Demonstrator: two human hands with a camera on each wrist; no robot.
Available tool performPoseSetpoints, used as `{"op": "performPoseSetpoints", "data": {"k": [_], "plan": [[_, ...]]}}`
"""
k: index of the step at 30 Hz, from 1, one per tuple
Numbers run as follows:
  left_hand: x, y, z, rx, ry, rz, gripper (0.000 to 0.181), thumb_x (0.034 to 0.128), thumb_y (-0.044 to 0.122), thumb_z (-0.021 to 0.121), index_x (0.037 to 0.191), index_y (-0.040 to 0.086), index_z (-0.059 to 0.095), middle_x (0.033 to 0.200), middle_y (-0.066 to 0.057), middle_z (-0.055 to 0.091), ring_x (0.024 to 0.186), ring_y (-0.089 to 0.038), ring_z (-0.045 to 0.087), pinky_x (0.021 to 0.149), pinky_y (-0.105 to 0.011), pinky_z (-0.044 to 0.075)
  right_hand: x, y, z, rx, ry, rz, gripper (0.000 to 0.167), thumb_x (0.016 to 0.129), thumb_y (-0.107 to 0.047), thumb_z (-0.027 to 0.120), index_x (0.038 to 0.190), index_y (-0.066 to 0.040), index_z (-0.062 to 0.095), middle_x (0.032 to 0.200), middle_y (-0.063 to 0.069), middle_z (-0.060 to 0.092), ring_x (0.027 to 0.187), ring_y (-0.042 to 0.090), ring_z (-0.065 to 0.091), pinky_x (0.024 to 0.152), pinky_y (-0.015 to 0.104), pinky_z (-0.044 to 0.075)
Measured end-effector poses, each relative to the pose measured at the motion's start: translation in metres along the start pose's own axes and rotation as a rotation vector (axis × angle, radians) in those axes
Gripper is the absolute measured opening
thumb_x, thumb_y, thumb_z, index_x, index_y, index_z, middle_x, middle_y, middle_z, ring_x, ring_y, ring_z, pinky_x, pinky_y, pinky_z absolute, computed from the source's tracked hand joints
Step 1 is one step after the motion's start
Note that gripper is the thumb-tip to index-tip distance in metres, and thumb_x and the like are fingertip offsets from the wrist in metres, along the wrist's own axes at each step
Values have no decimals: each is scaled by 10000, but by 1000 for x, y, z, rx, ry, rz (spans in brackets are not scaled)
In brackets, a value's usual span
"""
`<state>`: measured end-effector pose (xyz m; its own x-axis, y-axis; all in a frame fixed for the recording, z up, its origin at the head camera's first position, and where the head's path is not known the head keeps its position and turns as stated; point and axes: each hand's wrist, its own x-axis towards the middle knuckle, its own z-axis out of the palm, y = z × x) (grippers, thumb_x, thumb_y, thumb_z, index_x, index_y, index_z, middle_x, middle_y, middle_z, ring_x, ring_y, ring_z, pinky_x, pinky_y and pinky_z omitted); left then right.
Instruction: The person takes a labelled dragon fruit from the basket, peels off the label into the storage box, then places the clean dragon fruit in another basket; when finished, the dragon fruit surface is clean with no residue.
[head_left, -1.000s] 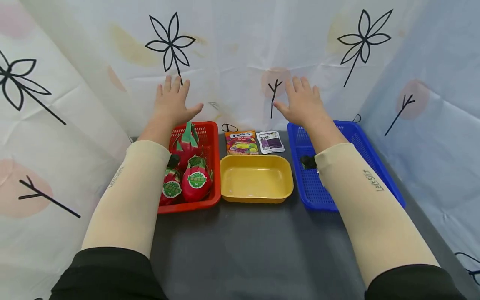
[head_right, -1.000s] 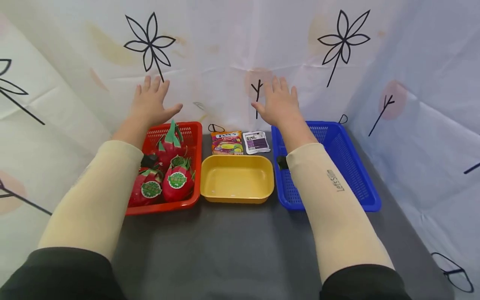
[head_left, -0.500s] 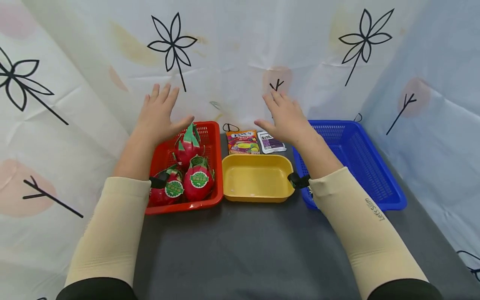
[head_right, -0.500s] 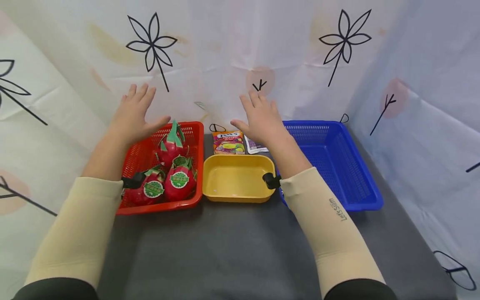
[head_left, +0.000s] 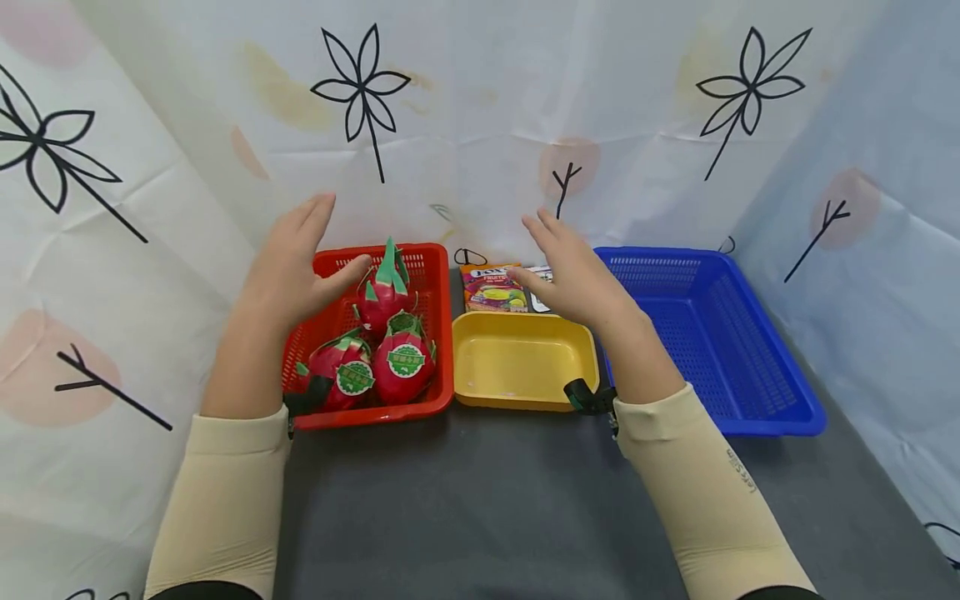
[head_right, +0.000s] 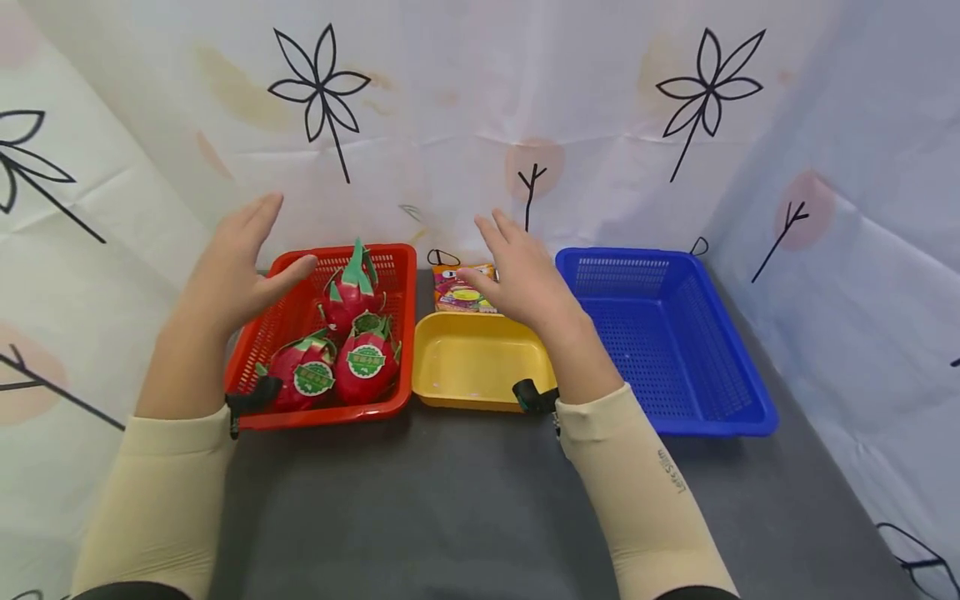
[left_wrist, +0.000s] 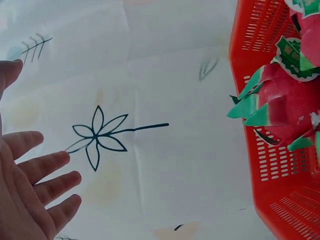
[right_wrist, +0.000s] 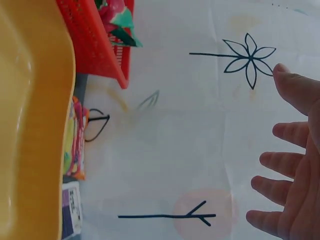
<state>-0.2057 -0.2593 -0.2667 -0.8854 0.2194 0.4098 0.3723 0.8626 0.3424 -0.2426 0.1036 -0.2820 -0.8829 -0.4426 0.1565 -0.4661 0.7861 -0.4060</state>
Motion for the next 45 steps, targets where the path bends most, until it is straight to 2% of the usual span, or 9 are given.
{"op": "performPoseSetpoints", "data": {"k": [6,14,26,27,29,32,34,39,45], "plan": [[-36,-9,7,-61,71,-51,893,905,366,746,1626,106,287,1637,-158,322,1487,-366,293,1102,-655,354,-9,-4,15,98,-11,-21,759,1028,-422,604,1644,-166,242,1705,65,157,1547,304,183,1210,554,213],[-86,-20,24,-122,213,-148,859,853,254,774,1599,128,368,1563,-182,421,1393,-400,396,904,-728,472,-16,-1,43,204,20,-41,651,1031,-331,622,1603,-158,362,1656,64,312,1517,273,284,1199,519,267],[-124,-17,44,-143,327,-183,849,794,193,796,1566,160,446,1532,-137,479,1346,-347,456,860,-697,516,-11,0,73,336,43,-121,578,1014,-254,662,1546,-141,467,1579,49,447,1467,238,381,1181,483,320],[-127,-17,46,-144,339,-180,841,790,184,795,1559,151,456,1519,-139,493,1335,-341,465,888,-657,525,-10,0,76,351,39,-128,578,1011,-249,668,1544,-146,472,1575,46,453,1463,233,387,1178,479,327],[-134,-20,51,-153,370,-178,825,781,162,797,1543,148,483,1498,-129,520,1313,-326,484,947,-461,542,-9,1,82,378,32,-142,578,1004,-238,678,1539,-144,480,1567,45,463,1457,226,397,1172,470,338],[-145,-24,58,-162,435,-162,795,758,127,797,1507,129,532,1458,-132,560,1277,-297,516,946,-172,446,-5,1,90,414,19,-152,574,994,-219,691,1527,-136,496,1555,47,478,1439,227,424,1160,465,358],[-153,-28,63,-169,479,-163,782,736,102,801,1481,124,564,1435,-128,582,1258,-241,530,916,-57,372,-3,0,95,437,4,-153,569,988,-210,696,1520,-140,507,1547,38,488,1428,224,437,1150,461,373],[-171,-37,74,-179,539,-201,759,710,57,804,1441,104,604,1389,-134,614,1246,-48,502,923,-60,381,4,-5,105,493,-46,-154,547,983,-180,700,1502,-141,529,1522,26,515,1378,244,495,1110,470,424],[-191,-51,87,-192,577,-260,653,771,64,762,1410,69,626,1353,-157,635,1187,-31,528,977,-111,399,15,-10,119,510,-91,-179,530,964,-120,714,1469,-100,555,1463,55,563,1318,273,544,1066,491,467]]}}
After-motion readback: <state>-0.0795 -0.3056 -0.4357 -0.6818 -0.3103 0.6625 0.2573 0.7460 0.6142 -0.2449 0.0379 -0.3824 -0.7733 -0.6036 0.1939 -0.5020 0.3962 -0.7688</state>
